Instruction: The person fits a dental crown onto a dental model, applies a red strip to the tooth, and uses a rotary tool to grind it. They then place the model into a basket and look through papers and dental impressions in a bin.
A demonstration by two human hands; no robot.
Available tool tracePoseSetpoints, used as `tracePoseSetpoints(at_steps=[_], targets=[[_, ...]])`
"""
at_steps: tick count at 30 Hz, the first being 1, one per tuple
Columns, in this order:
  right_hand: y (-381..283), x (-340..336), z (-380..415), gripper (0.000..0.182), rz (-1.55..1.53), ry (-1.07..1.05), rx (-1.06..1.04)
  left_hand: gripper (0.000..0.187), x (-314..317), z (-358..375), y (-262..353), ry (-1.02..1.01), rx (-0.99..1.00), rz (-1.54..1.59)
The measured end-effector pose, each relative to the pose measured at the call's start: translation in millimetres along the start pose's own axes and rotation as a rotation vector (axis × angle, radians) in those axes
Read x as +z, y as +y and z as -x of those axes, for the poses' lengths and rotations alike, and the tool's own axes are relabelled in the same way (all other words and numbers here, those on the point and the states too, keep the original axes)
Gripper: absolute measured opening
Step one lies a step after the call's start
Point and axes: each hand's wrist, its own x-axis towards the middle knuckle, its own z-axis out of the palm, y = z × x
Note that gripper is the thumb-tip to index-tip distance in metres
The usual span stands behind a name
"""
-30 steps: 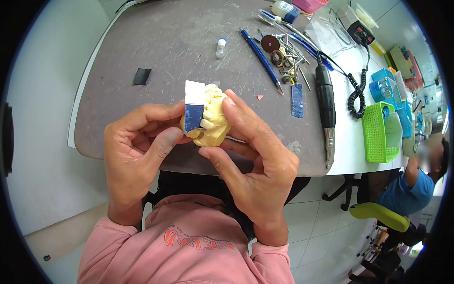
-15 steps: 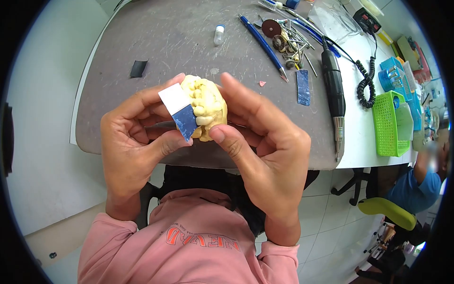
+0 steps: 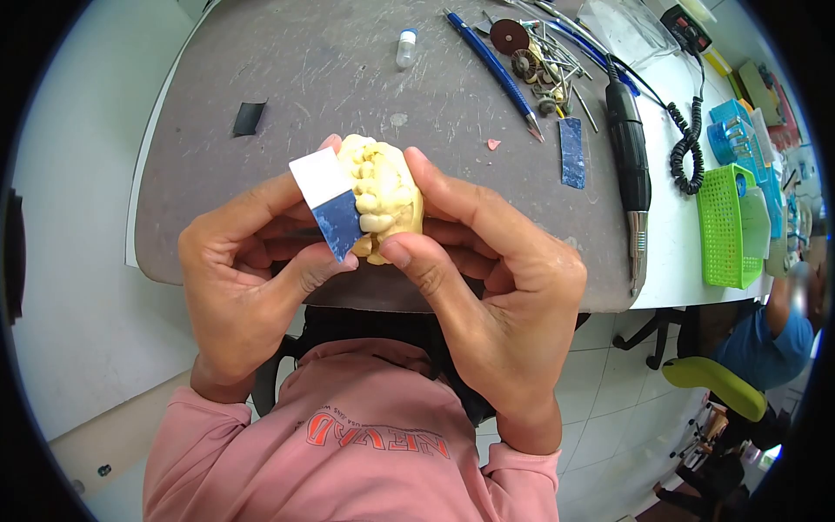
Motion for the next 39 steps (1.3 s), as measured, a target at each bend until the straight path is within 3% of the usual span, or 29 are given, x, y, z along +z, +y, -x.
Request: tracePoseSetpoints(at_steps=[17, 23, 25, 26, 28, 35, 37, 38, 39], targets=[[0.0, 0.8, -6.8, 0.045, -0.017, -0.015, 0.029, 0.045, 0.8, -5.5, 1.2, -0.018, 0.052, -0.109], [-3.7, -13.8, -29.6, 0.039, -0.125, -0.012, 0.142, 0.043, 1.6, -20.7, 13.4, 0.182, 0.085, -0.065], [-4.9, -24.3, -36.7, 0.041, -0.166, -0.014, 0.179, 0.042, -9.7, -25.2, 13.7, 0.325, 0.150, -0.403], [-5.3, -30.7, -39.1, 0.042, -0.217, -0.063, 0.229, 0.042, -14.7, -27.0, 11.9, 0.318, 0.159, -0.391], [-2.5, -40.0, -43.8, 0.044, -0.314, -0.111, 0.323, 0.041, -23.0, -28.9, 7.2, 0.329, 0.185, -0.845], [-4.2, -51.5, -51.8, 0.036, -0.476, -0.156, 0.461, 0.039, -20.6, -35.4, 5.4, 0.280, 0.126, -0.978], [-5.0, -53.6, -51.8, 0.033, -0.493, -0.161, 0.474, 0.040, -17.8, -38.5, 7.4, 0.444, 0.423, -1.103], [-5.2, -54.4, -51.1, 0.031, -0.509, -0.167, 0.488, 0.040, -13.3, -39.8, 7.3, 0.441, 0.423, -1.106], [-5.0, -55.9, -49.8, 0.031, -0.512, -0.168, 0.490, 0.041, -5.3, -40.7, 6.9, 0.357, 0.495, -0.831]])
